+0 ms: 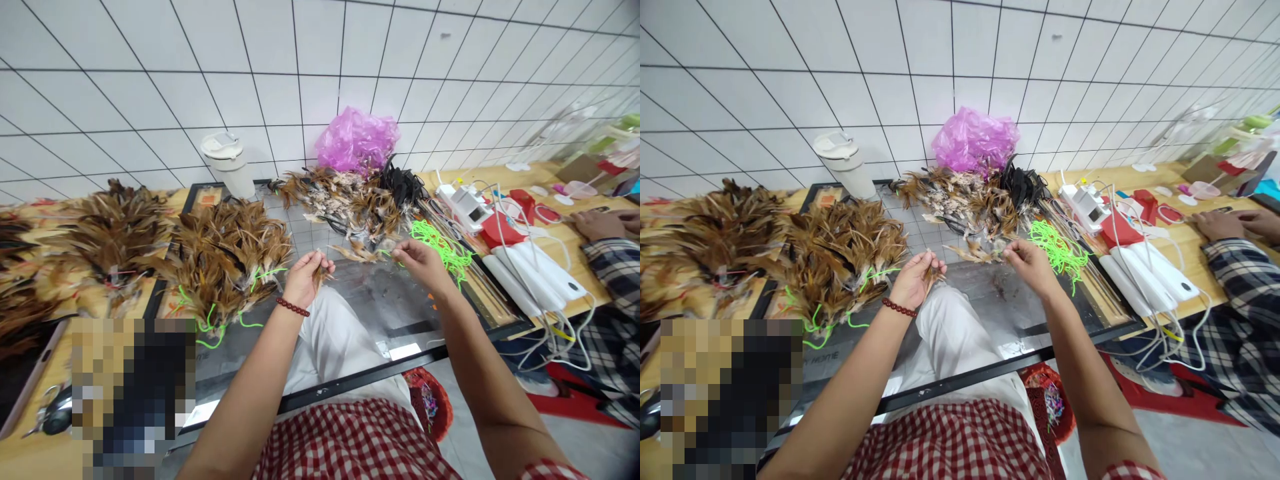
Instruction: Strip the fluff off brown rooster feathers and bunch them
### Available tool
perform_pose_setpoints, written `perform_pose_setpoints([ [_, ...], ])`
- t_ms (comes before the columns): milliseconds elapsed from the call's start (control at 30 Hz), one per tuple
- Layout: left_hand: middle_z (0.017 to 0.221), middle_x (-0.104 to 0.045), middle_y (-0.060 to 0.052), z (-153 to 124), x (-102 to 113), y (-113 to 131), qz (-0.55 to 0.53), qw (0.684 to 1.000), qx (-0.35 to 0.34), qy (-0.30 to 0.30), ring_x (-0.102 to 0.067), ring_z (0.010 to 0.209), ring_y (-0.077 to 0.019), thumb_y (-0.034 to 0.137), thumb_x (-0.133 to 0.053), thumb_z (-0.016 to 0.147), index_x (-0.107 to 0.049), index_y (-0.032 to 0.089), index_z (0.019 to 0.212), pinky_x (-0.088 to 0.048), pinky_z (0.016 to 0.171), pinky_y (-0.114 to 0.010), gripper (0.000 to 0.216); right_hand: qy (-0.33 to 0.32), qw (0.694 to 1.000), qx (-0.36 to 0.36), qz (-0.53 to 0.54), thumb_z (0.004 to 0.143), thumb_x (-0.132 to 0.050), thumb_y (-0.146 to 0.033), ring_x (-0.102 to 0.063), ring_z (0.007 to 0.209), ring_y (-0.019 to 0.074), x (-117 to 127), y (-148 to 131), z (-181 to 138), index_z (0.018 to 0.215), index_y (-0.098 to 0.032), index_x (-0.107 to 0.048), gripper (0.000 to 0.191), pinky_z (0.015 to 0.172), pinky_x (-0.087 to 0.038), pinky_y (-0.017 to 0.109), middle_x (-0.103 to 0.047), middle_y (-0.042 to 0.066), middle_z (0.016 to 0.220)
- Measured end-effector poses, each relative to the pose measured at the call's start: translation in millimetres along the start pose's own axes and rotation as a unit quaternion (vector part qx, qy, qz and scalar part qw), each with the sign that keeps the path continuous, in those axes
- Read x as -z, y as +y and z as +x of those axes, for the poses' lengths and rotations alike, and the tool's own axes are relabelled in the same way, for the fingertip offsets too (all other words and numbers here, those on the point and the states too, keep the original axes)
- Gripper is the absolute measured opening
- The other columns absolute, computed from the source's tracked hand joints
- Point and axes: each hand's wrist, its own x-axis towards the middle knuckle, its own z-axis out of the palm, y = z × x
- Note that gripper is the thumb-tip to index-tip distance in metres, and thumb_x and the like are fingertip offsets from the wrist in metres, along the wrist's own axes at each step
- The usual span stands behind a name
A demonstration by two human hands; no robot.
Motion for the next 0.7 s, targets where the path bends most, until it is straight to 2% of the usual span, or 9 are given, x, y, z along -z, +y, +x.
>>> perform_pose_setpoints([
  [100,0.059,-0.057,0.000,0.2,-1.2,0.1,0.006,1.000,0.002,0.001,-0.062,0.067,-0.0132,0.022,-0.073,0.072,-0.061,0.012,0.074,-0.053,0.070,-0.029,0.016,-0.117,0.980,-0.004,0.164,0.086,-0.052,-0.039,-0.057,0.057,0.0117,-13.4,-19.6,-6.2,0.082,-0.018,-0.055,0.022,0.057,-0.045,0.025,-0.063,0.001,0.069],
  [167,0.060,-0.057,0.000,-0.4,-1.7,0.4,0.006,1.000,0.001,-0.002,-0.062,0.068,-0.0134,0.023,-0.073,0.072,-0.061,0.012,0.072,-0.053,0.069,-0.029,0.016,-0.172,0.970,0.041,0.164,0.085,-0.055,-0.034,-0.061,0.067,0.0135,-26.5,-29.9,-5.3,0.092,-0.018,-0.059,0.018,0.063,-0.050,0.028,-0.065,0.004,0.080],
  [233,0.060,-0.057,0.000,-1.4,-1.8,0.4,0.004,1.000,-0.004,-0.003,-0.062,0.068,-0.0135,0.023,-0.074,0.071,-0.061,0.012,0.072,-0.053,0.070,-0.029,0.017,-0.159,0.975,0.119,0.103,0.082,-0.058,-0.026,-0.062,0.091,0.0179,-37.9,-33.9,0.0,0.105,-0.020,-0.060,0.024,0.076,-0.051,0.033,-0.063,0.008,0.104],
  [300,0.060,-0.057,0.000,-2.4,-1.7,-0.1,0.006,1.000,-0.009,-0.005,-0.062,0.068,-0.0134,0.024,-0.075,0.070,-0.061,0.012,0.072,-0.053,0.069,-0.028,0.018,-0.096,0.978,0.178,0.046,0.081,-0.057,-0.020,-0.056,0.107,0.0205,-46.1,-31.1,6.4,0.111,-0.022,-0.061,0.030,0.083,-0.050,0.036,-0.057,0.010,0.121],
  [367,0.060,-0.057,0.000,-3.0,-1.7,-0.9,0.009,1.000,-0.012,-0.008,-0.062,0.067,-0.0131,0.025,-0.075,0.069,-0.061,0.012,0.072,-0.052,0.069,-0.028,0.019,-0.030,0.981,0.191,0.022,0.083,-0.055,-0.019,-0.057,0.103,0.0200,-52.0,-23.6,9.8,0.105,-0.022,-0.063,0.024,0.082,-0.050,0.035,-0.060,0.010,0.114],
  [433,0.060,-0.057,0.000,-2.9,-2.1,-1.9,0.008,1.000,-0.012,-0.011,-0.061,0.067,-0.0131,0.025,-0.075,0.069,-0.060,0.012,0.071,-0.052,0.069,-0.028,0.020,-0.010,0.982,0.187,0.010,0.085,-0.053,-0.021,-0.060,0.090,0.0182,-57.0,-14.7,8.2,0.097,-0.021,-0.065,0.017,0.079,-0.050,0.035,-0.064,0.007,0.097],
  [500,0.060,-0.057,0.000,-2.4,-2.8,-2.6,0.005,1.000,-0.014,-0.012,-0.062,0.068,-0.0133,0.024,-0.075,0.069,-0.060,0.012,0.071,-0.052,0.070,-0.028,0.019,-0.056,0.976,0.210,-0.011,0.086,-0.053,-0.021,-0.060,0.086,0.0176,-62.3,-8.1,2.8,0.094,-0.021,-0.065,0.015,0.081,-0.049,0.035,-0.066,0.005,0.089],
  [600,0.060,-0.057,0.000,-1.5,-3.5,-2.9,0.005,1.000,-0.013,-0.013,-0.061,0.066,-0.0134,0.024,-0.075,0.069,-0.060,0.012,0.071,-0.051,0.068,-0.028,0.019,-0.151,0.950,0.267,-0.054,0.087,-0.051,-0.018,-0.059,0.096,0.0190,-71.6,-6.5,-5.7,0.104,-0.022,-0.063,0.021,0.087,-0.046,0.037,-0.065,0.006,0.101],
  [700,0.060,-0.057,0.000,-1.3,-3.3,-2.8,0.009,1.000,-0.011,-0.018,-0.061,0.065,-0.0133,0.025,-0.075,0.069,-0.061,0.012,0.072,-0.050,0.067,-0.027,0.019,-0.173,0.935,0.286,-0.120,0.087,-0.051,-0.019,-0.056,0.100,0.0209,-79.7,-12.6,-9.1,0.107,-0.023,-0.062,0.022,0.087,-0.045,0.038,-0.062,0.008,0.105],
])
